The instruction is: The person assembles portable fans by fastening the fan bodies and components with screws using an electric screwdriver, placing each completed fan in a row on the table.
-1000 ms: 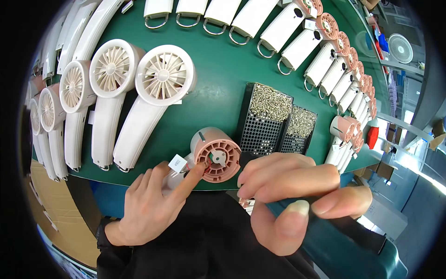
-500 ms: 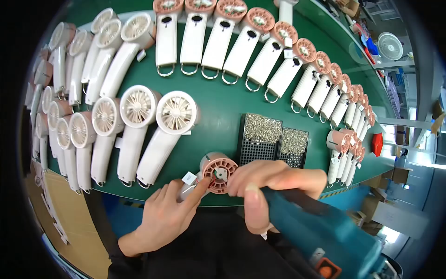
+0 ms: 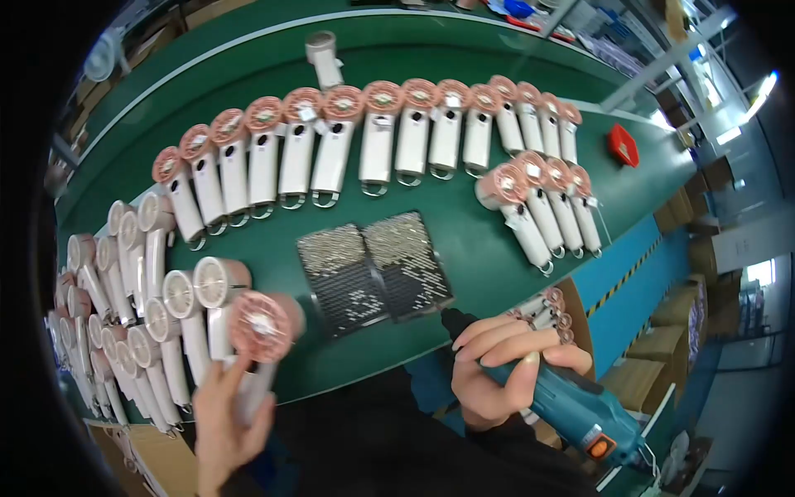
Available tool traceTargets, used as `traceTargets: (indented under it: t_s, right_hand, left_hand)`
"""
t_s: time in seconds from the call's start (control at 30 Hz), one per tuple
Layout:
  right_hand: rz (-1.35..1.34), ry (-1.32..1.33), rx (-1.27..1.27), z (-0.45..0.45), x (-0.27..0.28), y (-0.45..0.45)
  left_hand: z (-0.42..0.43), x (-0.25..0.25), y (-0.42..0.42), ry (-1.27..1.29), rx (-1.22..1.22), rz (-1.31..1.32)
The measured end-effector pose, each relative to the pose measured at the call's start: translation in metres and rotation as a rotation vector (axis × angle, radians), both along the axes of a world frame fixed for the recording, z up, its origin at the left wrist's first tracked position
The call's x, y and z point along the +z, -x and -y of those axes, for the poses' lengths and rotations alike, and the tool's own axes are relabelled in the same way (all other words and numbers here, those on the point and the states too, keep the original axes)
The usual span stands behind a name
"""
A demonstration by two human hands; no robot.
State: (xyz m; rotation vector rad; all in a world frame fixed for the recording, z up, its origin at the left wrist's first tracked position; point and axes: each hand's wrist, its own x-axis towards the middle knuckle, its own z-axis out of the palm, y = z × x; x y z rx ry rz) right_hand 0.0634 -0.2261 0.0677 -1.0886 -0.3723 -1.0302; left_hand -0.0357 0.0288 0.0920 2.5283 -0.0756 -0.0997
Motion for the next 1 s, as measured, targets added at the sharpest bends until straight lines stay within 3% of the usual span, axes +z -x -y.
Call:
traceTargets:
  t_s: [0.1,0.2,0.27,0.5,0.73,0.9,1.0]
  right_hand:
    - [-0.113,-0.054,-0.175,0.028,-0.013,0.011]
    - [-0.174,-0.117,-0.245,0.046,-0.013,0.02]
    - [-0.15,-0.117,-0.265,0.053,-0.008,0.026]
    - [-0.105,-0.025,-0.415,0.084,-0.012,0.044]
    - [-0.207,-0.146,-0.308,0.081,-0.019,0.028]
    - [-0.228,-0.164,-0.303,0.08,-0.02,0.025]
    - [-0.241,-0.173,-0.308,0.085,-0.024,0.031]
  left_hand:
    - [0.014,0.018,-0.051,-0.039,-0.315,0.354]
    - [0.064,0.032,-0.1,-0.01,-0.524,0.257]
    - [0.109,0.03,-0.128,0.077,-0.521,0.029]
    - [0.196,-0.019,-0.179,0.083,-0.379,0.008]
    - [0.217,-0.041,-0.185,0.14,-0.218,-0.056]
    - [0.225,-0.046,-0.186,0.204,-0.352,-0.238]
    - [0.229,-0.056,-0.188,0.235,-0.425,-0.172]
